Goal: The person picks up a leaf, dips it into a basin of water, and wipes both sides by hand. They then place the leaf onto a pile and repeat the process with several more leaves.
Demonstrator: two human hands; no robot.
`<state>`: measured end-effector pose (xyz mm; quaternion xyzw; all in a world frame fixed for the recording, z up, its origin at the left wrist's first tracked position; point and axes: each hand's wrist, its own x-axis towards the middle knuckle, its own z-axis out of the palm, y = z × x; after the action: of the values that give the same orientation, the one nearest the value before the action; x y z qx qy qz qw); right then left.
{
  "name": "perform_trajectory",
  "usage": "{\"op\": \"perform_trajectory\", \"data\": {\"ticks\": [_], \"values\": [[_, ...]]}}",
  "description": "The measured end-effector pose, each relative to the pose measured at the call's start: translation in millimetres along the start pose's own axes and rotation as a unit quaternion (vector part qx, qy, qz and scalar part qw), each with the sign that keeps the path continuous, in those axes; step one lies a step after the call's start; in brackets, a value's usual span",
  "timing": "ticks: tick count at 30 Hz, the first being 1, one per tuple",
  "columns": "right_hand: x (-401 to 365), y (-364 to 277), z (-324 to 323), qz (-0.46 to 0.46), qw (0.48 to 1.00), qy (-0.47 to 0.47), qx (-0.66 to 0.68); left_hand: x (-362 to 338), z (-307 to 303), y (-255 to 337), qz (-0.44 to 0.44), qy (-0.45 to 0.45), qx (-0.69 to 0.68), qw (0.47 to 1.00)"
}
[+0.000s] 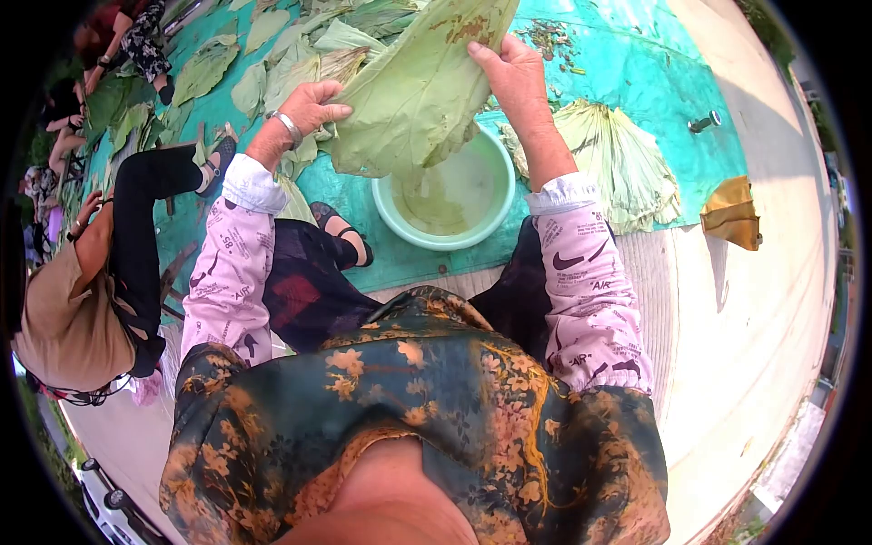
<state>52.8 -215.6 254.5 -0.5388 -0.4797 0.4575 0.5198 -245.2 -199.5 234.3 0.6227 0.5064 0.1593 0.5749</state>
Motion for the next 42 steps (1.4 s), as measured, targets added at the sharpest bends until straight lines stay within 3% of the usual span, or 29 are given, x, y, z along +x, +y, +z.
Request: {"op": "perform_trajectory", "data": {"ticks": [4, 8, 12, 15, 17, 19, 20, 23, 29, 33, 37, 40, 42], "values": [[-1, -9, -8, 0.003, 1.000, 0.008, -0.014, -9, -9, 8, -0.003, -0.038, 0.005, 0.999], [-1, -7, -21, 0.006, 0.998, 0.010, 0.059, -12, -16, -6, -0.037, -0.062, 0.011, 0.997], [-2, -7, -19, -0.021, 0.999, -0.040, 0.017, -15, -21, -7, -0.099, -0.094, 0.244, 0.960], [-9, -6, -16, -0.020, 0.992, -0.118, 0.029, -13, -5, 7, 0.018, 0.057, 0.051, 0.997], [-19, -12, -4, -0.013, 0.986, -0.164, -0.015, -5, 5, 27, 0.123, 0.047, 0.012, 0.991], [-26, -14, 5, -0.002, 0.979, -0.203, -0.016, 3, 23, 42, 0.159, 0.028, 0.052, 0.986], [-28, -14, 9, -0.001, 0.976, -0.216, -0.019, 8, 34, 39, 0.168, 0.008, -0.006, 0.986], [-35, -21, 12, 0.061, 0.961, -0.270, 0.009, 6, 46, 48, 0.064, -0.104, -0.112, 0.986], [-45, -6, 10, 0.149, 0.889, -0.434, 0.001, -6, 32, 55, 0.056, 0.028, -0.179, 0.982], [-31, 3, 0, 0.139, 0.894, -0.417, -0.088, -11, 29, 54, 0.067, 0.068, -0.137, 0.986], [-26, 0, -6, 0.004, 0.903, -0.338, -0.265, -12, 27, 56, 0.052, 0.117, -0.153, 0.980], [-26, -4, -7, 0.087, 0.917, -0.384, -0.066, -18, 23, 63, 0.065, 0.162, -0.188, 0.966], [-32, -11, -7, 0.084, 0.921, -0.379, -0.028, -18, 19, 59, 0.083, 0.170, -0.179, 0.965]]}}
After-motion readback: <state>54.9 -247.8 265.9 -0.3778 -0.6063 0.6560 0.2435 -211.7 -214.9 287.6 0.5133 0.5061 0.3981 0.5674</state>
